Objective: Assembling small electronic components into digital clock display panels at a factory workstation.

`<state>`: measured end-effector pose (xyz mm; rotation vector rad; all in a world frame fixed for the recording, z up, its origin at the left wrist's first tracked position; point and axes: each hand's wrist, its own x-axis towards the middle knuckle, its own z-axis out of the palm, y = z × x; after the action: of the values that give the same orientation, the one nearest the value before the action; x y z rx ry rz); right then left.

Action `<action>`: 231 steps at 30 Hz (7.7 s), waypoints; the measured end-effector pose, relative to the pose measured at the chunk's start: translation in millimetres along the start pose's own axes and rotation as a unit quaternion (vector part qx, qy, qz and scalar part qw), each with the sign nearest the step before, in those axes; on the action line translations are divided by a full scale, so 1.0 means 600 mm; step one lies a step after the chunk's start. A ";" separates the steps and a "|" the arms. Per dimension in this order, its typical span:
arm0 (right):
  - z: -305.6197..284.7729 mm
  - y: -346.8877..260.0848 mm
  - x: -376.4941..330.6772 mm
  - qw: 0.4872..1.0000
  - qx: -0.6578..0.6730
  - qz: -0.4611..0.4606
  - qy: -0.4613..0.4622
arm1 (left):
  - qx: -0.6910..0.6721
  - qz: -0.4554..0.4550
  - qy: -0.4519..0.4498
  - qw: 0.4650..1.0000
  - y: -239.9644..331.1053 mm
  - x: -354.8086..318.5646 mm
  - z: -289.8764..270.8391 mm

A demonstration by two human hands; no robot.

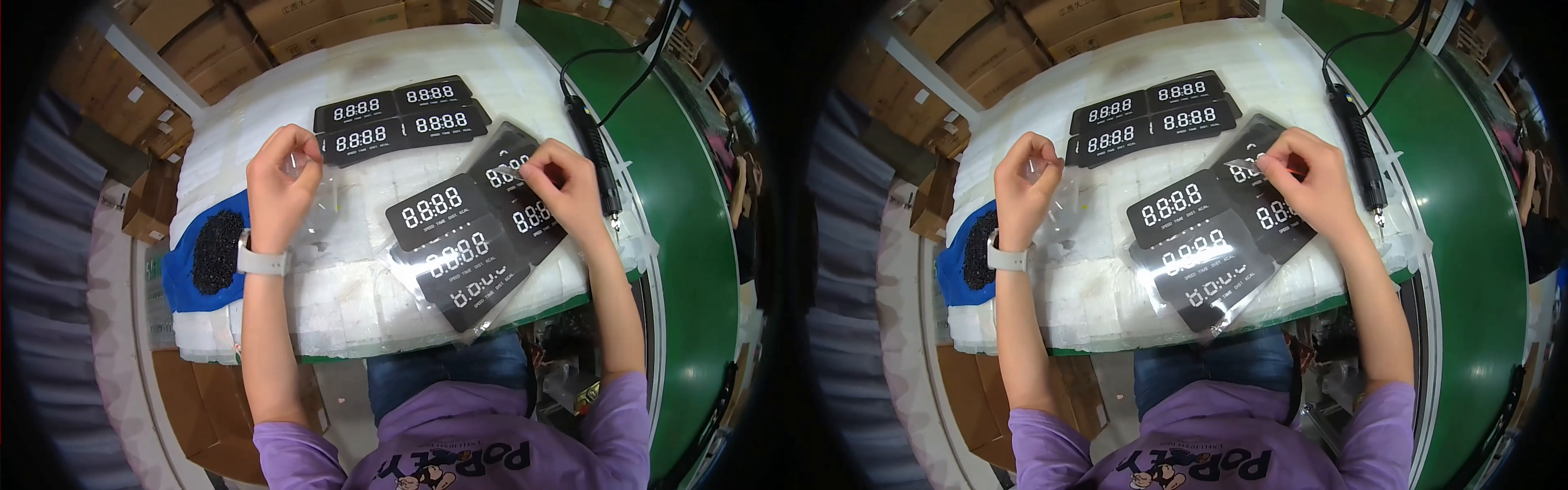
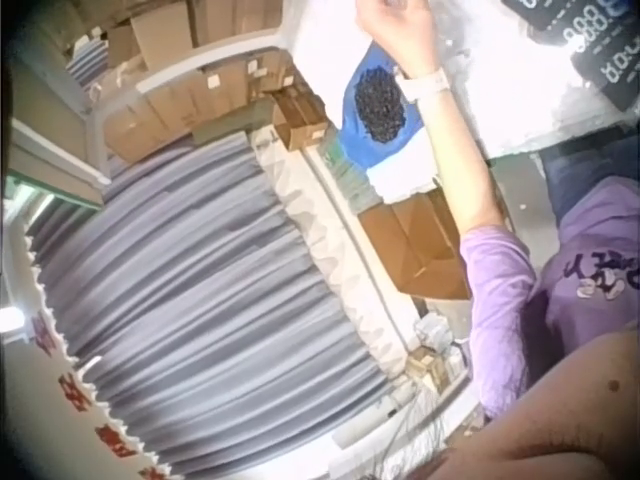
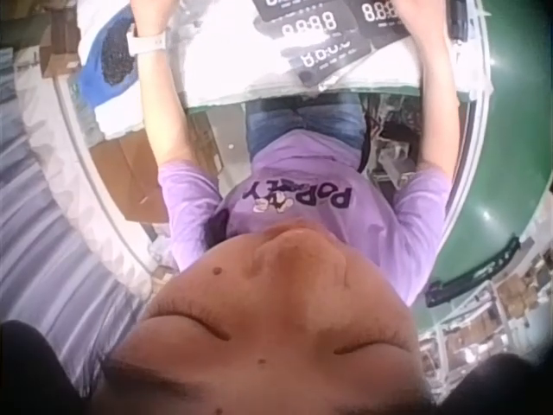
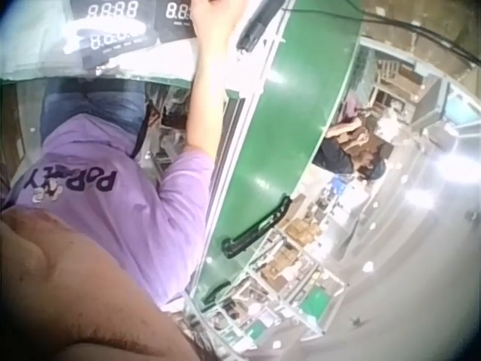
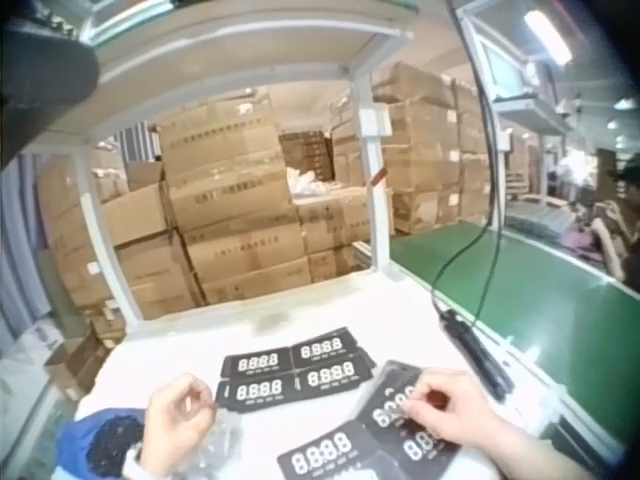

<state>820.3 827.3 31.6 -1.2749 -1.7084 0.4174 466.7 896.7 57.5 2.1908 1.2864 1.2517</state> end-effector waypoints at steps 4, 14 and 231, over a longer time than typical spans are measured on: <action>-0.024 -0.068 -0.045 0.995 -0.018 0.103 -0.005 | -0.084 0.105 0.001 0.991 0.087 -0.013 0.024; 0.014 -0.041 -0.095 0.984 -0.174 0.042 -0.018 | 0.015 0.148 -0.123 0.981 0.153 -0.097 0.163; 0.085 -0.084 0.294 0.921 -0.118 -0.077 -0.362 | -0.496 -0.070 0.292 0.815 -0.011 -0.026 -0.108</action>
<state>745.3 975.1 125.6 -1.2164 -2.5281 0.6606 407.6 877.0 82.1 0.9792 0.6255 1.9961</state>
